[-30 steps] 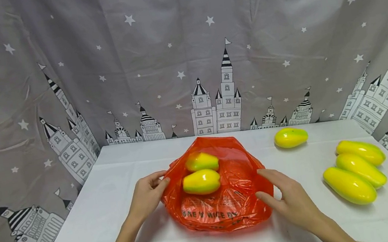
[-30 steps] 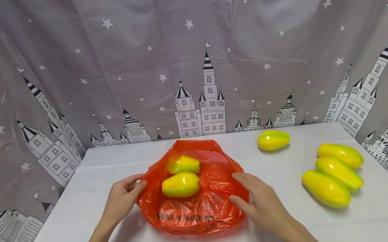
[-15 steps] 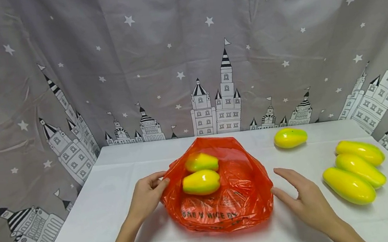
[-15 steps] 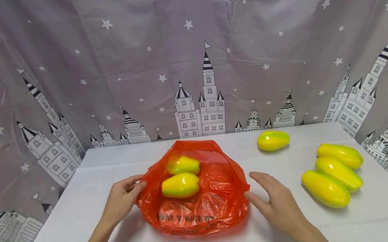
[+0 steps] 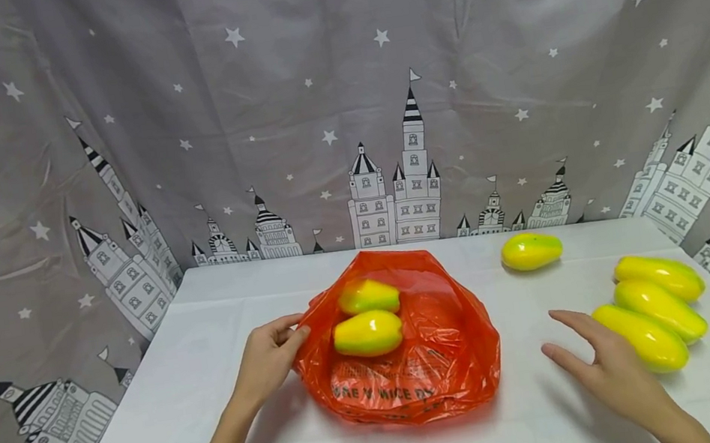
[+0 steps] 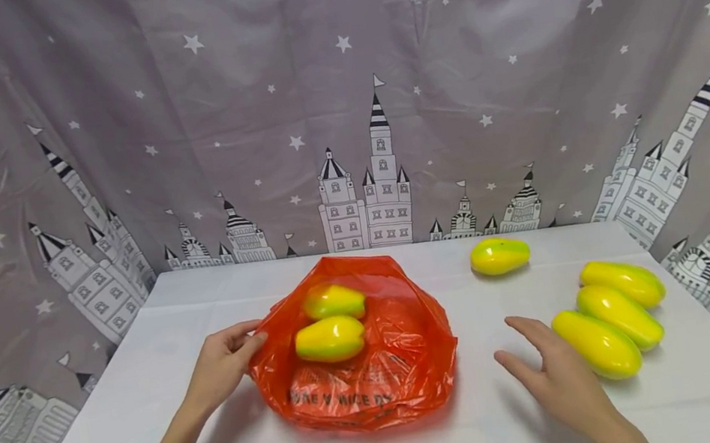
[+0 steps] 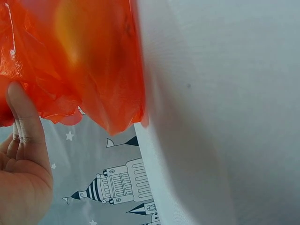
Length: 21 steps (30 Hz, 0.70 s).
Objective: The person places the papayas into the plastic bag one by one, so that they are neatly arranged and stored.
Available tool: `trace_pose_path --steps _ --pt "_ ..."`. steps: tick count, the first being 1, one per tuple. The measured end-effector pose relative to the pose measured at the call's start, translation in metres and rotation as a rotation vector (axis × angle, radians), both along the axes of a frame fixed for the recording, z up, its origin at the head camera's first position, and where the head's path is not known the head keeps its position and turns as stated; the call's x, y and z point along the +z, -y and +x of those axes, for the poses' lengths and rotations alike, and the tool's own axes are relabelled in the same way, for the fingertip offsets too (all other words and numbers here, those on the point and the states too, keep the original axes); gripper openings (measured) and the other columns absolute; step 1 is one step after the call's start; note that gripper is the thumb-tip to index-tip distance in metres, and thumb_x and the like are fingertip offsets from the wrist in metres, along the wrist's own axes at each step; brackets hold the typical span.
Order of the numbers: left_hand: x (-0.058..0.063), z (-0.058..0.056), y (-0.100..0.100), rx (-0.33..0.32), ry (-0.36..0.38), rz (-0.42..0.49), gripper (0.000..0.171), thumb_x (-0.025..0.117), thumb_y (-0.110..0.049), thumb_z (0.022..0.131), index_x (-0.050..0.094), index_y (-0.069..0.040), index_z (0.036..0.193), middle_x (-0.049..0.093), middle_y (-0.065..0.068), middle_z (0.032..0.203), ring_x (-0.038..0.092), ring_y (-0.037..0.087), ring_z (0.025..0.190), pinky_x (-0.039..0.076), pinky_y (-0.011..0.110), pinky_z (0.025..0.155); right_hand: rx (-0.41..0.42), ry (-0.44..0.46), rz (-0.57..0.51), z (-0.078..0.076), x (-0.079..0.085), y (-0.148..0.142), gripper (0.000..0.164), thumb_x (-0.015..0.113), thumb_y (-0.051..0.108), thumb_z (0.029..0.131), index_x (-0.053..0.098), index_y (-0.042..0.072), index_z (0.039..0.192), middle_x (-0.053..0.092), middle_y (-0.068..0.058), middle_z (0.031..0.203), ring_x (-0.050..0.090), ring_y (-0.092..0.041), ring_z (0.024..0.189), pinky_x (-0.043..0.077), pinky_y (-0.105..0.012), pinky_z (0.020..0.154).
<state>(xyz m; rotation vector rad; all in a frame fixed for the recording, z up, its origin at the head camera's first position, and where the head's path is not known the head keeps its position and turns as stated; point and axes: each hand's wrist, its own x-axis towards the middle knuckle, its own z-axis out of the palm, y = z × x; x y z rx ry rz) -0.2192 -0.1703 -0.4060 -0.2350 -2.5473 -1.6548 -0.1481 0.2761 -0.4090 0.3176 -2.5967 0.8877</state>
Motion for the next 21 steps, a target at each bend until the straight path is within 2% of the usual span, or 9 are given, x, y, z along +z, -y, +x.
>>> trace_pose_path --steps 2,4,9,11,13,15,17,20,21 --pt "0.0 0.0 0.0 0.002 0.0 -0.001 0.032 0.061 -0.011 0.097 0.063 0.006 0.125 0.065 0.007 0.072 0.056 0.017 0.052 0.05 0.029 0.05 -0.018 -0.021 0.009 0.002 -0.002 -0.007 0.049 0.079 0.019 0.085 0.061 0.001 0.127 0.064 -0.017 0.122 0.06 -0.037 0.111 0.04 -0.012 0.093" --pt "0.0 0.0 0.0 0.004 0.0 0.0 0.032 0.061 -0.011 0.097 0.063 0.006 0.125 0.065 0.007 0.072 0.056 0.017 0.052 0.049 0.028 0.05 -0.039 -0.022 0.025 0.004 -0.004 -0.014 0.051 0.079 0.021 0.085 0.061 0.001 0.127 0.064 -0.019 0.122 0.061 -0.038 0.108 0.041 -0.012 0.092" --pt "-0.001 0.001 -0.001 0.003 0.003 0.007 0.031 0.061 -0.011 0.097 0.064 0.005 0.123 0.065 0.007 0.072 0.055 0.018 0.052 0.049 0.028 0.05 -0.096 -0.027 0.028 0.007 -0.006 -0.034 0.052 0.079 0.019 0.085 0.059 -0.002 0.128 0.061 -0.024 0.123 0.056 -0.04 0.11 0.026 -0.004 0.098" --pt "-0.001 0.002 -0.001 -0.002 0.007 0.006 0.031 0.061 -0.011 0.097 0.064 0.005 0.123 0.065 0.007 0.072 0.056 0.018 0.052 0.05 0.03 0.05 -0.117 -0.039 0.024 0.009 -0.007 -0.042 0.051 0.079 0.016 0.084 0.059 -0.003 0.127 0.061 -0.026 0.123 0.053 -0.04 0.109 0.016 0.002 0.09" --pt "-0.001 0.002 -0.002 -0.004 0.008 0.003 0.031 0.061 -0.012 0.097 0.064 0.005 0.123 0.065 0.007 0.072 0.056 0.018 0.053 0.051 0.031 0.051 -0.137 -0.044 0.027 0.009 -0.007 -0.05 0.05 0.078 0.014 0.085 0.058 -0.005 0.126 0.06 -0.028 0.123 0.052 -0.041 0.108 0.015 0.001 0.09" --pt "-0.001 0.002 -0.002 -0.005 0.004 -0.003 0.031 0.06 -0.012 0.097 0.064 0.005 0.123 0.065 0.007 0.072 0.056 0.019 0.053 0.052 0.033 0.051 -0.149 -0.031 0.028 0.01 -0.006 -0.056 0.05 0.077 0.015 0.086 0.057 -0.006 0.127 0.058 -0.03 0.123 0.052 -0.043 0.108 0.027 -0.014 0.1" --pt "-0.001 0.002 -0.002 -0.002 -0.002 -0.009 0.031 0.06 -0.012 0.097 0.064 0.005 0.123 0.065 0.007 0.071 0.057 0.019 0.053 0.052 0.033 0.051 -0.163 -0.027 0.028 0.01 -0.006 -0.061 0.051 0.077 0.015 0.086 0.056 -0.007 0.127 0.057 -0.031 0.124 0.052 -0.045 0.108 0.031 -0.027 0.102" --pt "0.0 0.001 -0.002 0.003 -0.008 -0.012 0.03 0.06 -0.011 0.097 0.065 0.005 0.122 0.064 0.007 0.071 0.056 0.019 0.052 0.051 0.032 0.05 -0.183 -0.007 0.029 0.009 -0.007 -0.066 0.051 0.075 0.016 0.088 0.055 -0.008 0.128 0.056 -0.033 0.124 0.051 -0.047 0.108 0.035 -0.056 0.094" --pt "0.0 0.001 -0.001 0.001 -0.009 -0.013 0.03 0.06 -0.011 0.097 0.065 0.005 0.122 0.064 0.007 0.071 0.056 0.019 0.052 0.05 0.031 0.05 -0.187 -0.004 0.029 0.009 -0.007 -0.068 0.05 0.075 0.016 0.088 0.055 -0.008 0.127 0.055 -0.033 0.123 0.051 -0.048 0.108 0.035 -0.057 0.094"
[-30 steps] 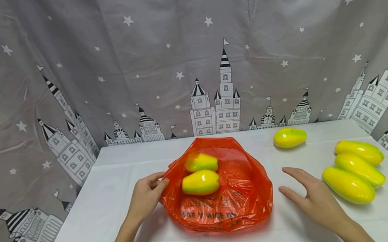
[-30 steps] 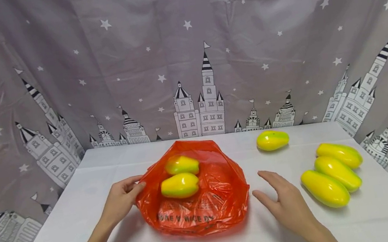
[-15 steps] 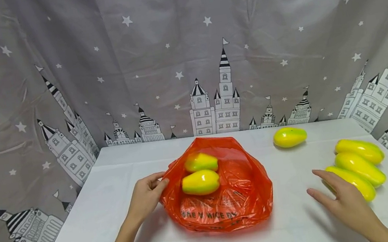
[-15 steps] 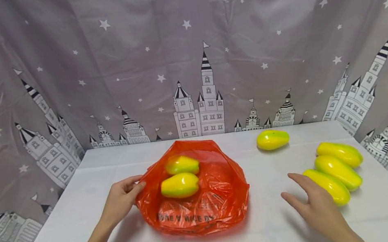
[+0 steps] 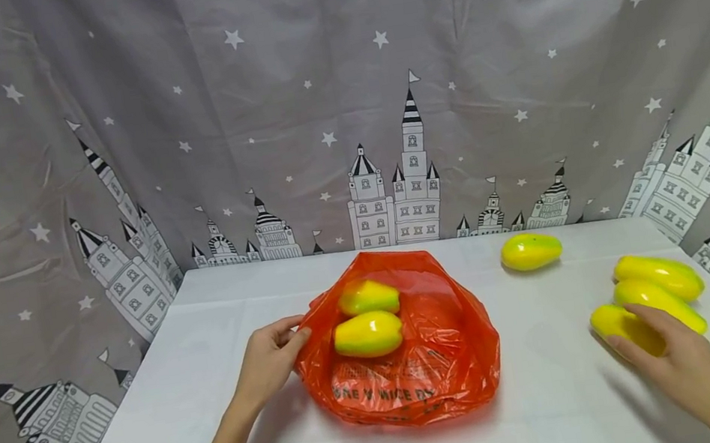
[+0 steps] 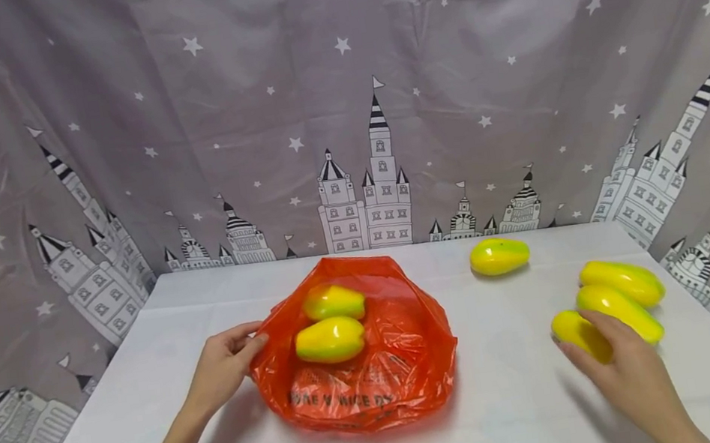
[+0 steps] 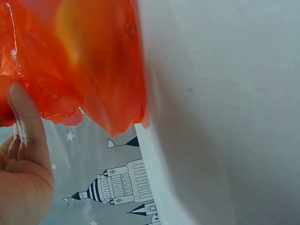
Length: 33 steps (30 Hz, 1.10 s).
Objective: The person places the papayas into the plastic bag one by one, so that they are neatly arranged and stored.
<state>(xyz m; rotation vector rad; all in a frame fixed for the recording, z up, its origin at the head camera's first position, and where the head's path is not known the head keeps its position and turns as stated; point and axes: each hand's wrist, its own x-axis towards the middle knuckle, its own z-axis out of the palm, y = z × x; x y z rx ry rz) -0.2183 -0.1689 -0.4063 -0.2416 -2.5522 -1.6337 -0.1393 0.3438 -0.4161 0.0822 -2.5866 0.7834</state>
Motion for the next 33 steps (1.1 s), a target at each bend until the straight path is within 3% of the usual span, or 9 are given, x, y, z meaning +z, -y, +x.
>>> trace_pose_path --steps 5,14,21,26,29,33 --pt "0.001 0.0 0.0 -0.005 0.003 0.007 0.031 0.06 -0.012 0.097 0.064 0.005 0.123 0.065 0.007 0.071 0.056 0.018 0.052 0.049 0.029 0.05 0.007 0.008 0.008 -0.003 -0.003 -0.007 0.055 0.074 0.017 0.088 0.05 -0.013 0.128 0.05 -0.038 0.125 0.046 -0.054 0.112 0.032 -0.07 0.091" --pt "0.002 0.001 -0.001 -0.009 0.01 0.011 0.032 0.061 -0.013 0.097 0.064 0.005 0.124 0.065 0.007 0.072 0.057 0.018 0.053 0.05 0.03 0.05 -0.005 0.12 0.059 -0.004 -0.007 -0.015 0.061 0.072 0.024 0.091 0.046 -0.013 0.131 0.048 -0.039 0.125 0.047 -0.054 0.109 0.036 -0.066 0.085" --pt "0.001 0.0 0.0 -0.012 0.01 0.014 0.033 0.061 -0.012 0.098 0.063 0.006 0.125 0.065 0.007 0.072 0.057 0.018 0.053 0.05 0.03 0.05 0.016 0.028 0.117 -0.007 -0.006 -0.013 0.044 0.076 0.007 0.083 0.057 -0.012 0.118 0.054 -0.036 0.114 0.05 -0.05 0.103 0.038 -0.063 0.082" --pt "0.001 -0.001 0.0 -0.011 -0.003 0.007 0.032 0.061 -0.012 0.097 0.064 0.006 0.123 0.066 0.007 0.072 0.057 0.018 0.053 0.051 0.031 0.051 -0.005 0.049 0.168 -0.011 -0.001 -0.012 0.05 0.079 0.0 0.075 0.058 -0.012 0.119 0.053 -0.035 0.105 0.052 -0.049 0.094 0.04 -0.061 0.078" --pt "0.001 0.0 0.0 -0.009 -0.009 0.004 0.032 0.061 -0.012 0.097 0.064 0.007 0.123 0.066 0.006 0.074 0.056 0.017 0.052 0.051 0.031 0.051 0.005 0.145 0.181 -0.013 0.002 -0.013 0.059 0.079 0.004 0.076 0.054 -0.013 0.126 0.049 -0.04 0.117 0.048 -0.055 0.103 0.038 -0.067 0.083" --pt "0.0 0.0 0.0 -0.011 -0.005 0.005 0.032 0.061 -0.012 0.097 0.064 0.007 0.123 0.066 0.007 0.073 0.056 0.018 0.052 0.05 0.031 0.05 0.002 0.324 0.166 -0.013 0.004 -0.016 0.068 0.076 0.021 0.085 0.045 -0.013 0.135 0.043 -0.042 0.131 0.044 -0.059 0.113 0.035 -0.071 0.088"
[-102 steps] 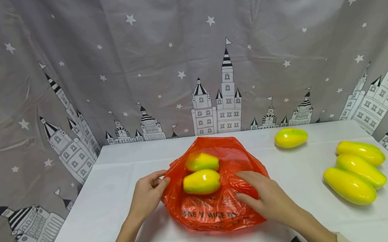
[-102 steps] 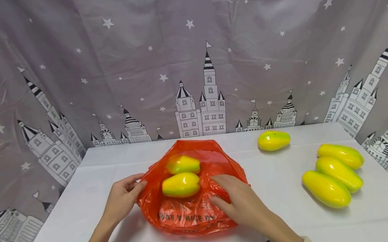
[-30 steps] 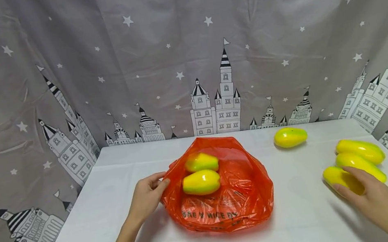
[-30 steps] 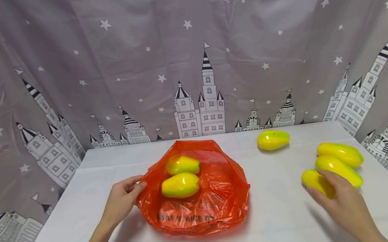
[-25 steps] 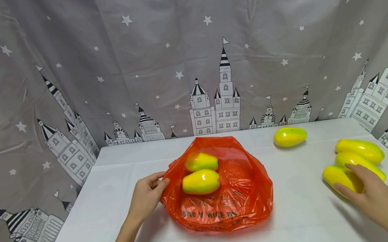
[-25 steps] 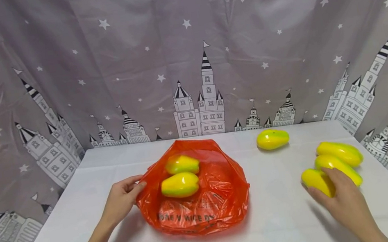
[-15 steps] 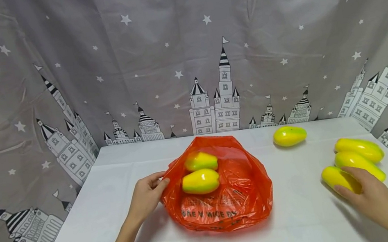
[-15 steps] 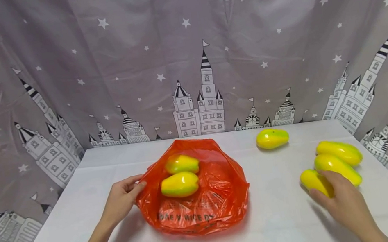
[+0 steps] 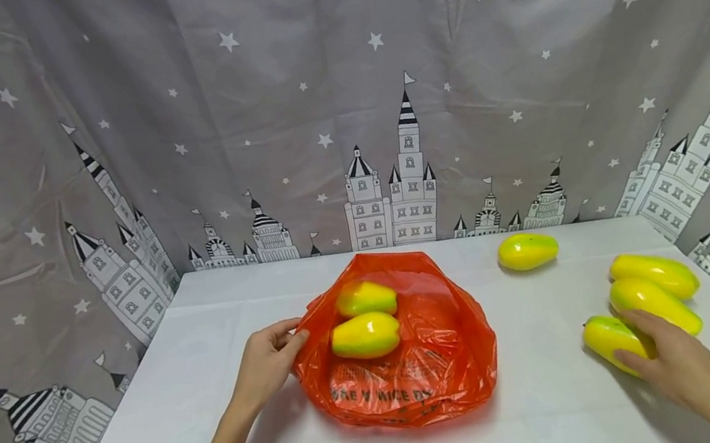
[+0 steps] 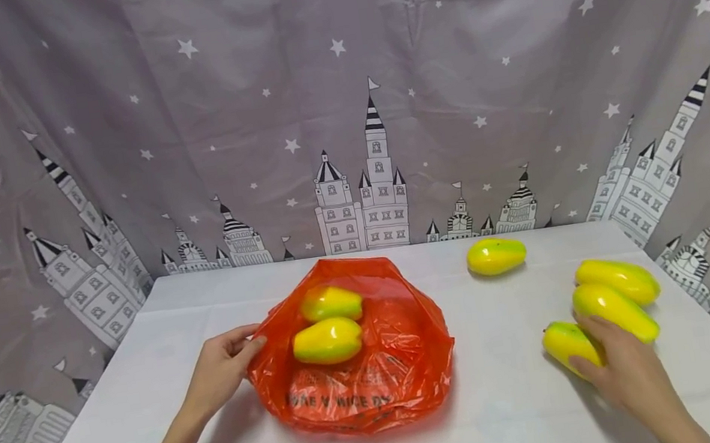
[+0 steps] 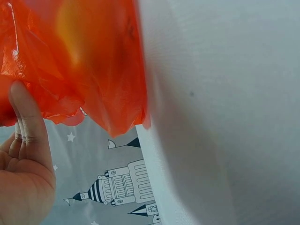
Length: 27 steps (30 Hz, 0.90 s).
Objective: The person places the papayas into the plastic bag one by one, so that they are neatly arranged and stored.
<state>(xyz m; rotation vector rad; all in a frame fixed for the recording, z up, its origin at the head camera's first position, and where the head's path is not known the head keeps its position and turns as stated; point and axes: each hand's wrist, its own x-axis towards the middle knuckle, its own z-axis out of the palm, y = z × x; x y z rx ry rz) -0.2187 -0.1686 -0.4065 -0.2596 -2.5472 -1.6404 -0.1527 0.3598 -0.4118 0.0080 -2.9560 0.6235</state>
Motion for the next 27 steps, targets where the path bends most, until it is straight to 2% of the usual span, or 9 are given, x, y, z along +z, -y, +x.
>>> trace_pose_path --steps 2,8,15,27 --pt "-0.001 0.0 0.0 -0.001 0.003 -0.001 0.031 0.061 -0.012 0.097 0.064 0.007 0.122 0.066 0.007 0.072 0.056 0.018 0.052 0.05 0.03 0.05 -0.002 0.019 -0.02 0.002 -0.002 -0.001 0.068 0.075 0.024 0.087 0.045 -0.013 0.136 0.047 -0.04 0.13 0.048 -0.057 0.111 0.038 -0.07 0.086" --pt "-0.003 -0.001 0.0 -0.001 -0.001 -0.018 0.03 0.06 -0.011 0.097 0.065 0.006 0.121 0.065 0.006 0.071 0.057 0.019 0.053 0.05 0.03 0.05 0.036 -0.053 -0.063 0.003 -0.008 0.0 0.064 0.077 0.017 0.085 0.047 -0.013 0.133 0.049 -0.04 0.127 0.05 -0.055 0.11 0.039 -0.067 0.086" --pt "0.0 -0.001 0.0 0.005 0.001 -0.021 0.031 0.06 -0.011 0.097 0.064 0.006 0.122 0.066 0.007 0.073 0.057 0.019 0.053 0.052 0.032 0.052 0.044 -0.113 -0.022 0.003 -0.01 0.005 0.063 0.08 0.012 0.079 0.051 -0.015 0.128 0.052 -0.039 0.124 0.052 -0.053 0.108 0.04 -0.065 0.085" --pt "0.0 0.0 -0.001 0.006 0.007 -0.002 0.031 0.061 -0.012 0.097 0.064 0.006 0.123 0.067 0.008 0.075 0.057 0.018 0.053 0.052 0.033 0.052 0.041 -0.132 -0.009 0.005 -0.01 0.006 0.061 0.08 0.011 0.079 0.052 -0.014 0.128 0.053 -0.038 0.122 0.051 -0.054 0.109 0.039 -0.065 0.086"
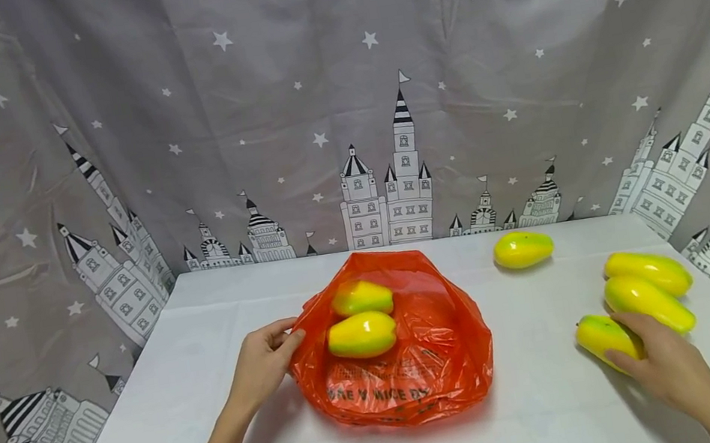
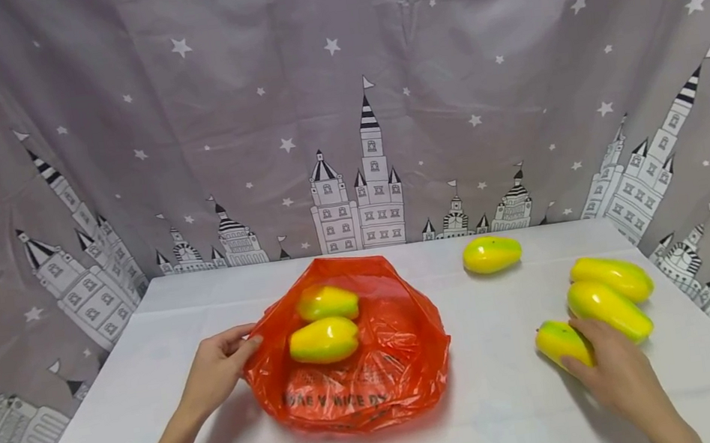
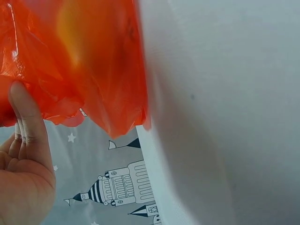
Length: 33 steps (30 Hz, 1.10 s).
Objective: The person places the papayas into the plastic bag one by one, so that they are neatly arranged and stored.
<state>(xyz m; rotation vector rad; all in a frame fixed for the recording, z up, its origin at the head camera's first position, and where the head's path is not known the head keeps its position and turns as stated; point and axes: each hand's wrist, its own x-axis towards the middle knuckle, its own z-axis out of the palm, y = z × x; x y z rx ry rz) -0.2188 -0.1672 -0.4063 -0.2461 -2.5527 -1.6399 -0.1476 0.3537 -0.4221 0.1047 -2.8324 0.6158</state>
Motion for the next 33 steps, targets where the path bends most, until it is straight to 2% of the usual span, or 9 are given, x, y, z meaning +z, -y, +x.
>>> trace_pose_path --steps 15,19,26,33 --pt "-0.0031 0.001 -0.0002 0.011 -0.023 -0.026 0.03 0.06 -0.011 0.098 0.064 0.006 0.122 0.065 0.006 0.071 0.057 0.02 0.053 0.053 0.033 0.052 0.005 0.02 -0.023 -0.0006 -0.0006 0.0013 0.059 0.078 0.012 0.083 0.051 -0.014 0.128 0.051 -0.039 0.124 0.05 -0.054 0.111 0.038 -0.065 0.088" --pt "-0.0027 0.0007 -0.0004 0.005 -0.022 -0.023 0.029 0.06 -0.011 0.098 0.065 0.005 0.122 0.065 0.006 0.072 0.057 0.019 0.053 0.053 0.033 0.052 -0.017 0.025 -0.037 0.0023 -0.0023 0.0007 0.059 0.078 0.014 0.083 0.052 -0.011 0.129 0.052 -0.037 0.124 0.051 -0.054 0.109 0.04 -0.066 0.085" --pt "0.0001 0.0014 -0.0017 0.008 0.002 0.002 0.032 0.061 -0.012 0.098 0.063 0.005 0.125 0.065 0.007 0.072 0.056 0.018 0.053 0.05 0.029 0.051 -0.04 -0.048 -0.035 0.0039 -0.0004 0.0026 0.059 0.08 0.017 0.081 0.054 -0.009 0.128 0.055 -0.036 0.122 0.054 -0.052 0.104 0.041 -0.064 0.08" --pt "0.001 0.0012 -0.0009 0.006 -0.001 0.008 0.032 0.061 -0.012 0.098 0.063 0.005 0.125 0.065 0.007 0.072 0.056 0.017 0.052 0.048 0.027 0.05 -0.055 -0.078 -0.061 0.0054 0.0051 0.0089 0.058 0.078 0.024 0.086 0.055 -0.008 0.127 0.056 -0.034 0.121 0.055 -0.048 0.1 0.041 -0.062 0.078"
